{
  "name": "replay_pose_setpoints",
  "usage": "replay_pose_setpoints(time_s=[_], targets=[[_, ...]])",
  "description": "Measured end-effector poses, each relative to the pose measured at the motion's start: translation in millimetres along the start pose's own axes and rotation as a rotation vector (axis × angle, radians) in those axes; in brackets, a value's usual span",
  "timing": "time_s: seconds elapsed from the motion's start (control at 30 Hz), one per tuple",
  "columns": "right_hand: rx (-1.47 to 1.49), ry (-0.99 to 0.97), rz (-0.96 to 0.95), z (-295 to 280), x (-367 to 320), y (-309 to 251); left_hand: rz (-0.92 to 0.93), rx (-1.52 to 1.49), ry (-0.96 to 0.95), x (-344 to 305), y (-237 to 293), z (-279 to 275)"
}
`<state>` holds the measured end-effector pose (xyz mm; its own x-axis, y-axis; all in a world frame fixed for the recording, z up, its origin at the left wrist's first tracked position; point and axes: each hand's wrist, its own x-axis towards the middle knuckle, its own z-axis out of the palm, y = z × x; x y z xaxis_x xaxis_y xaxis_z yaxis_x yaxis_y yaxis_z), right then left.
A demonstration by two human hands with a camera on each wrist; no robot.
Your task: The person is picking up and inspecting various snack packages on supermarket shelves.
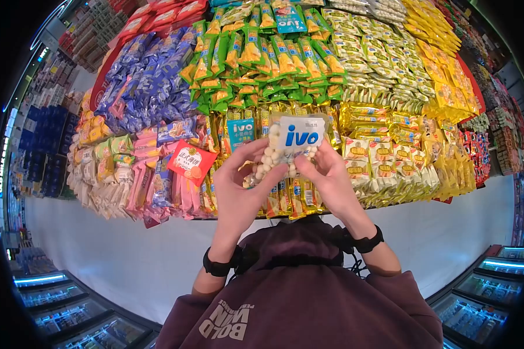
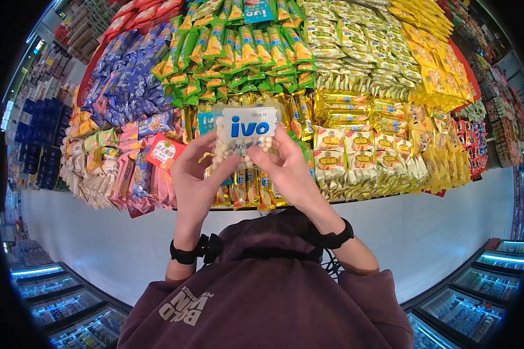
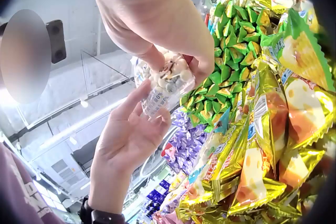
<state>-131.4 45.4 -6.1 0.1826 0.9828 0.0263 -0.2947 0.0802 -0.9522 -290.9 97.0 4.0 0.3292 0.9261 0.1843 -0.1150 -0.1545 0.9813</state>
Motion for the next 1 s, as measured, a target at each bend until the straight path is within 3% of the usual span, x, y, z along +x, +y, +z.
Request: replay_pose_setpoints(time_s=[0.13, 0.23, 0.43, 0.53, 0.67, 0.87, 0.97, 1.0], targets=[[0.042, -0.042, -0.022, -5.2, -1.4, 10.2, 0.274, 0.283, -0.035, -0.3, -6.8, -8.7], [0.045, -0.054, 0.006, -6.0, -2.7, 11.5, 0.297, 0.333, -0.051, -0.1, -2.2, -9.7], [-0.027, -0.024, -0.018, -0.4, -2.1, 0.9, -0.093, 0.007, 0.053, -4.6, 2.8, -3.2], [-0.053, -0.036, -0.067, 3.4, -2.4, -2.6, -0.158, -0.191, -0.004, -3.0, 1.8, -1.4], [-0.066, -0.017, -0.134, 10.4, -3.5, -6.6, -0.160, -0.213, -0.056, -3.5, -0.8, -6.6], [-0.467, -0.089, -0.220, 0.6, -6.9, -16.6, -0.132, -0.171, -0.089, -4.5, -3.4, -12.1], [-0.213, 0.015, -0.096, -5.0, -10.3, -1.4, -0.175, -0.217, -0.067, -3.4, -2.2, -10.6], [-0.372, -0.004, -0.113, -15.1, -10.4, -3.7, -0.192, -0.241, -0.050, -2.7, -2.3, -10.1]])
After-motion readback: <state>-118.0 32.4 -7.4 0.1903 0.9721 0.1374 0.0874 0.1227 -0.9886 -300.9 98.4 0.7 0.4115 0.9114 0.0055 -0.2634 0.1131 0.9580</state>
